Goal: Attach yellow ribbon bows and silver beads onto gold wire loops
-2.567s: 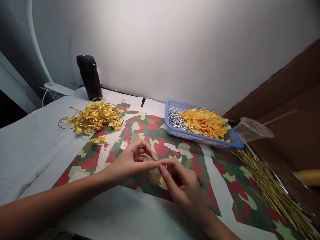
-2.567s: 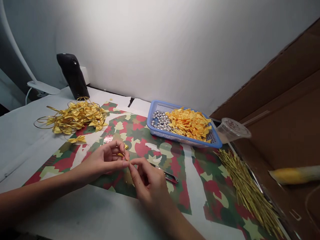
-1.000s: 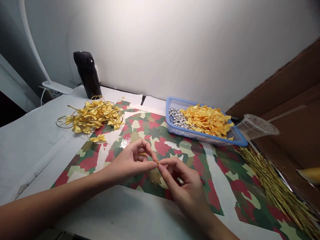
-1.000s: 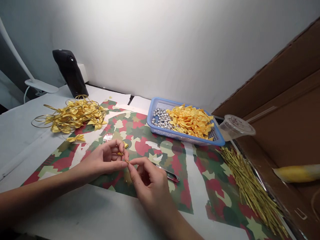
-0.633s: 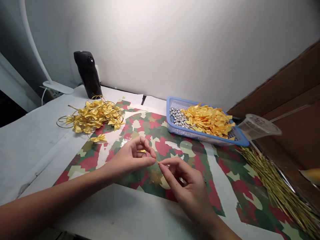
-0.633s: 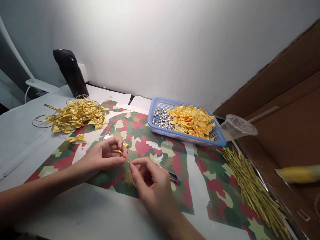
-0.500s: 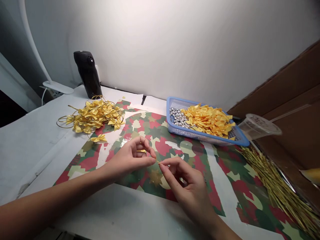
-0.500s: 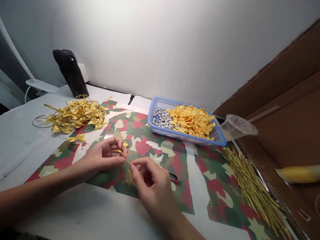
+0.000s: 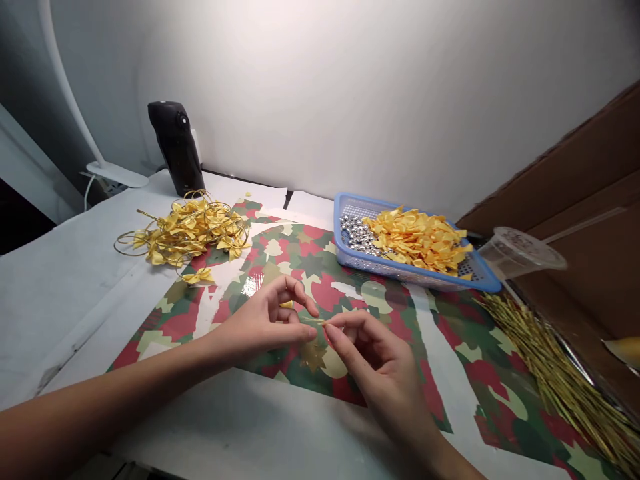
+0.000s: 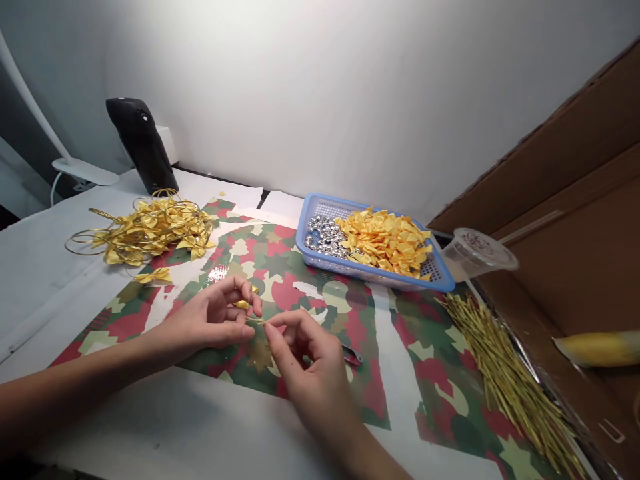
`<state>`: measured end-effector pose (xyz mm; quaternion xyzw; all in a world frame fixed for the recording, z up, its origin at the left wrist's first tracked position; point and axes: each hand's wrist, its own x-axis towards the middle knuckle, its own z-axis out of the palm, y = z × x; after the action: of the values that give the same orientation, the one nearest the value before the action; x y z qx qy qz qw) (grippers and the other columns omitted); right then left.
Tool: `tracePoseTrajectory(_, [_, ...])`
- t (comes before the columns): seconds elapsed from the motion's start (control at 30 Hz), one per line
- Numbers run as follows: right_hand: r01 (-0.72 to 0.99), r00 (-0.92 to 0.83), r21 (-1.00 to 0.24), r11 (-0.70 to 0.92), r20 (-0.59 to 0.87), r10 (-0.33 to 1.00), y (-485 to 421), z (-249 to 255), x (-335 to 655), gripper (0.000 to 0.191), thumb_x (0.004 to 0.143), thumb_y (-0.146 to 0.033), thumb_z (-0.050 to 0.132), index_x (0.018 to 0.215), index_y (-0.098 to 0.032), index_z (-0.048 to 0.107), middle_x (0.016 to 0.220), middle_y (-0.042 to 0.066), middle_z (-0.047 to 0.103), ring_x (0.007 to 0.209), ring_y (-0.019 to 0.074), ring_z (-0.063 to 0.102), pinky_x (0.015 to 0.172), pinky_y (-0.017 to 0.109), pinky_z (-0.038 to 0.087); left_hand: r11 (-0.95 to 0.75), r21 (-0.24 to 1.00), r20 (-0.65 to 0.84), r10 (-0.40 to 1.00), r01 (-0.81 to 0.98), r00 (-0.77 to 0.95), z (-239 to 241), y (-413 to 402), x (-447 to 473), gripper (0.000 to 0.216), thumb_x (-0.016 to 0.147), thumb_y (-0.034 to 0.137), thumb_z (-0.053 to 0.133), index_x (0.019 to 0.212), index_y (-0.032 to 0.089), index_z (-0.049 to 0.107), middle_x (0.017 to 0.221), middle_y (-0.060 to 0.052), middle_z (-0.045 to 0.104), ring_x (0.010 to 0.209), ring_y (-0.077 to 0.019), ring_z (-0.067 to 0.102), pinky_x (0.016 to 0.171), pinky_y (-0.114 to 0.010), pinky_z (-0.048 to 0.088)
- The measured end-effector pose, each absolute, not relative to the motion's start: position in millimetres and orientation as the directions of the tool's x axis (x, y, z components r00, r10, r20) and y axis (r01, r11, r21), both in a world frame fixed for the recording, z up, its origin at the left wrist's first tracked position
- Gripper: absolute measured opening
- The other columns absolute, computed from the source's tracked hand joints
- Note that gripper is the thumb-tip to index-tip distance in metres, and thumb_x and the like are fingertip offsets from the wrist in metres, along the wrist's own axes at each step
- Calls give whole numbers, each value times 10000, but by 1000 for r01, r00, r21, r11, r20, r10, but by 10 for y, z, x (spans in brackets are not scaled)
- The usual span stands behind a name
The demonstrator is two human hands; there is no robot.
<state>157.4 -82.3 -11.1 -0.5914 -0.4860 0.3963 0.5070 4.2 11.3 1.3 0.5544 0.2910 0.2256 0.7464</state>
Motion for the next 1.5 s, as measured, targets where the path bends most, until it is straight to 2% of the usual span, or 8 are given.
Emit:
tracePoseTrajectory(0.1, [158,205,-987,-27,6,979,-833,-124,1565,204,857,-396,573,806,-202,613,574,-49,424,501,111,396,451,223,316,258,966,-156,660,-26,735,8,99,46,299,711,192,740,831,190,466,869,24,567,539,-37,465,519,-194,380])
tracePoseTrajectory(0.3, [198,192,-980,10,49,980,-825,-108,1549,190,855,-374,567,789,-203,615,548,-60,397,474,108,381,431,218,306,309,951,-196,671,-29,715,55,72,84,327,706,246,754,788,190,442,755,42,558,532,-47,424,484,-189,307])
tracePoseTrajectory(0.57, [213,210,-977,33,78,975,-828,-81,1569,168,851,-339,569,770,-198,612,525,-63,402,451,99,379,413,209,312,325,945,-206,684,-39,700,80,86,82,339,677,227,764,763,191,438,722,60,561,509,-40,409,485,-196,303])
tracePoseTrajectory(1.0, [208,203,-978,27,70,977,-821,-62,1578,153,835,-315,555,739,-197,572,527,-63,406,465,101,375,426,209,312,284,957,-162,701,-63,695,18,121,60,294,709,154,721,790,201,442,745,58,586,598,-64,503,560,-198,390])
tracePoseTrajectory(1.23, [206,175,-978,29,66,982,-829,-68,1590,173,845,-314,542,714,-200,545,531,-68,373,471,100,360,424,207,296,270,960,-150,708,-68,690,19,142,52,284,720,149,713,793,199,443,752,63,590,603,-56,498,582,-192,402])
tracePoseTrajectory(1.37, [153,134,-988,24,45,990,-833,-96,1591,132,859,-333,542,849,-205,569,560,-73,383,476,101,368,432,209,301,294,954,-167,690,-62,704,29,135,54,287,719,146,713,800,197,442,751,65,592,589,-51,492,568,-190,391])
tracePoseTrajectory(1.5, [123,93,-992,-10,2,996,-838,-124,1570,189,865,-369,548,975,-217,572,587,-72,405,495,107,381,455,222,319,331,943,-197,663,-46,722,47,115,67,286,719,154,716,799,193,445,741,68,587,560,-46,483,546,-192,379])
